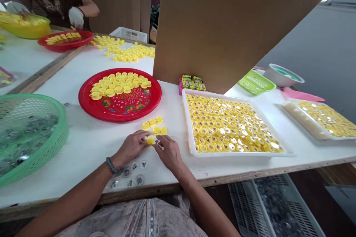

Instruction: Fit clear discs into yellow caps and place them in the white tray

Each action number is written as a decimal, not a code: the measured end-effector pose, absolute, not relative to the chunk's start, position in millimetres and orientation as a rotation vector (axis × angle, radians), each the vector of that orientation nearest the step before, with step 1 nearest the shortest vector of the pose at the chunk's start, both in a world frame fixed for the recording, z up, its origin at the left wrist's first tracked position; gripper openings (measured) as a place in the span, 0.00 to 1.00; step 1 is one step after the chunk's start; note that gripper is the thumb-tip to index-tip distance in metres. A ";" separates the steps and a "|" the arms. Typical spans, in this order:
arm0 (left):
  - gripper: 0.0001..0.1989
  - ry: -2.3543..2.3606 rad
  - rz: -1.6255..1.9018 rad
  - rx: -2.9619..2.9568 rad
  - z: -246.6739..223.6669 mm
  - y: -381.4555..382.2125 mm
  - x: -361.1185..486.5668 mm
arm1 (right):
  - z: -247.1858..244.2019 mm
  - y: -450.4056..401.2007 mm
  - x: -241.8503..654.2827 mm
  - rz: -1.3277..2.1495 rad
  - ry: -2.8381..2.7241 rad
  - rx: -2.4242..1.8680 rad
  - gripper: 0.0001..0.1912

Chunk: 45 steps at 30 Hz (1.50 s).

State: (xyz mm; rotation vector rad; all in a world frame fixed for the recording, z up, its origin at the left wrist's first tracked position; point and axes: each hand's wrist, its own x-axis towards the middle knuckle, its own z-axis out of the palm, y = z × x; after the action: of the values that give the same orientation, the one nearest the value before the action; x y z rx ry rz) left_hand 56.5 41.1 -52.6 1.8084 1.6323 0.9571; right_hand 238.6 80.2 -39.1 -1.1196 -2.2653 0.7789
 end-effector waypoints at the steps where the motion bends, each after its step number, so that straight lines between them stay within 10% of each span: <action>1: 0.15 1.614 0.972 1.777 -53.8 42.5 56.4 | -39.8 82.6 234.4 0.767 -2.298 -1.104 0.12; 45: 0.15 1.388 1.016 1.109 -67.7 55.8 61.6 | -28.8 110.6 217.4 0.781 -2.822 -0.926 0.04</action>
State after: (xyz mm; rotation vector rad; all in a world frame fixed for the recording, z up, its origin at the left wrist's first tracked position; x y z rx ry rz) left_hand 61.6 55.8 -67.7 1.1087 1.3879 1.0163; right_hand 217.4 110.6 -28.8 -0.9261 -2.8223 0.7813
